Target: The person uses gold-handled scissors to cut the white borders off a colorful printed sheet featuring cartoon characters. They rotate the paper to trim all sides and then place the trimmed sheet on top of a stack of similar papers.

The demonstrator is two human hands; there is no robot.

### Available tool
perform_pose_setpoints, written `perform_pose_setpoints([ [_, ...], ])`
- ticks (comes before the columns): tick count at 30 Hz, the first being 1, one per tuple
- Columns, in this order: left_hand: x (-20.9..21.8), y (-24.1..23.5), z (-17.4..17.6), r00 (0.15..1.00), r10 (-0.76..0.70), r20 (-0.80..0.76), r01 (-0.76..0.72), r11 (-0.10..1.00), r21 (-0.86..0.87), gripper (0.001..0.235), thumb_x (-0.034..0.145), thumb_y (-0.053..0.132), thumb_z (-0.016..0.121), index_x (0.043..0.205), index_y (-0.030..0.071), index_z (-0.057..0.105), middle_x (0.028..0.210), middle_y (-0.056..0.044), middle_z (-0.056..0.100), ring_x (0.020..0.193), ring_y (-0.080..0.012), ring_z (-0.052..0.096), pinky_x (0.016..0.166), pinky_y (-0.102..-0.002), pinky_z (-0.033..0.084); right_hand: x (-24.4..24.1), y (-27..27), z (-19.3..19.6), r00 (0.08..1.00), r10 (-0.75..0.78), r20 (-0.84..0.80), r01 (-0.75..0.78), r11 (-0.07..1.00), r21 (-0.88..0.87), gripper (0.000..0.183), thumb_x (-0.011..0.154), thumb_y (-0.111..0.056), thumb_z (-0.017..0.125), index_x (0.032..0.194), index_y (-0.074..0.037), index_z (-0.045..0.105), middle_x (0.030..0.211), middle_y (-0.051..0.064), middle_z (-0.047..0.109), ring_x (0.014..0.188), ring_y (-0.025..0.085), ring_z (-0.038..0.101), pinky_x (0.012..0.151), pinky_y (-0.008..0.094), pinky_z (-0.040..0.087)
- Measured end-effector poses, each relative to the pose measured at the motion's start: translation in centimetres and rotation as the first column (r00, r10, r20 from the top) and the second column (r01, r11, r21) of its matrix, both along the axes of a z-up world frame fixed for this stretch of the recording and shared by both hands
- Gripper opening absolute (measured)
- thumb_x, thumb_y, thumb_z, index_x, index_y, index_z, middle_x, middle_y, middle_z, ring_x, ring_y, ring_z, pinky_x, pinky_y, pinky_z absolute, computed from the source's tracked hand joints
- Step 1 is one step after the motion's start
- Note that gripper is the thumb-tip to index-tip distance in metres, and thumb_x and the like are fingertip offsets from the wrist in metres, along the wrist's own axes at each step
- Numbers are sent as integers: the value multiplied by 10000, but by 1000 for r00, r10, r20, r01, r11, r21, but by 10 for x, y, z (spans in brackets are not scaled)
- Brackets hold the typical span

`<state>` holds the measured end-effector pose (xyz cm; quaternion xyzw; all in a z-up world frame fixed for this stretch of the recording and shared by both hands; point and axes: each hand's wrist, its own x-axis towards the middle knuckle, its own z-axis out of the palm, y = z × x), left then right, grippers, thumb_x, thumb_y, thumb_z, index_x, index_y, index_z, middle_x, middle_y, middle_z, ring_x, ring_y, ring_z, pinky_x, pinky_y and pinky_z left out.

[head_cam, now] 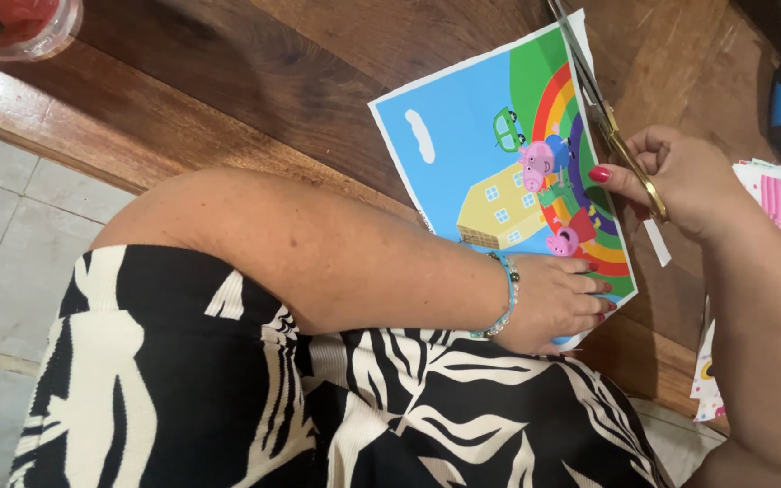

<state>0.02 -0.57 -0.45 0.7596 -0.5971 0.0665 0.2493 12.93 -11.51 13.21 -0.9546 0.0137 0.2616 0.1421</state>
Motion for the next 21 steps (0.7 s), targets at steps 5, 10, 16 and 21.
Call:
perform_pose_setpoints([
  [5,1,2,2,1000,-5,14,5,1000,2,666,918,572,536,1407,123,593,1473,-59,563,1459,-308,402,1234,-508,224,6,-3,-2,1000,17,4,-17,999,45,384,897,-363,832,980,-72,596,671,94,675,464,186,494,468,314,352],
  [10,-1,2,-1,1000,16,19,-15,1000,-26,664,919,591,529,1388,128,611,1467,-61,568,1451,-300,421,1229,-498,240,10,0,-2,1000,13,8,-13,1000,1,415,870,-415,838,991,-88,612,689,72,675,473,184,499,476,322,358],
  [16,-1,0,-3,999,18,26,-18,1000,-26,615,943,539,462,1367,129,636,1440,-46,597,1443,-295,435,1224,-490,239,12,15,9,997,76,13,-74,989,-128,469,874,-494,820,1045,-98,637,699,69,704,497,210,567,570,352,409],
  [21,0,3,3,1000,6,14,-6,1000,16,615,948,541,460,1387,140,614,1458,-40,576,1457,-287,410,1226,-488,230,17,6,2,992,122,36,-117,986,-121,495,865,-543,806,1001,-100,633,662,60,691,499,182,554,555,337,387],
])
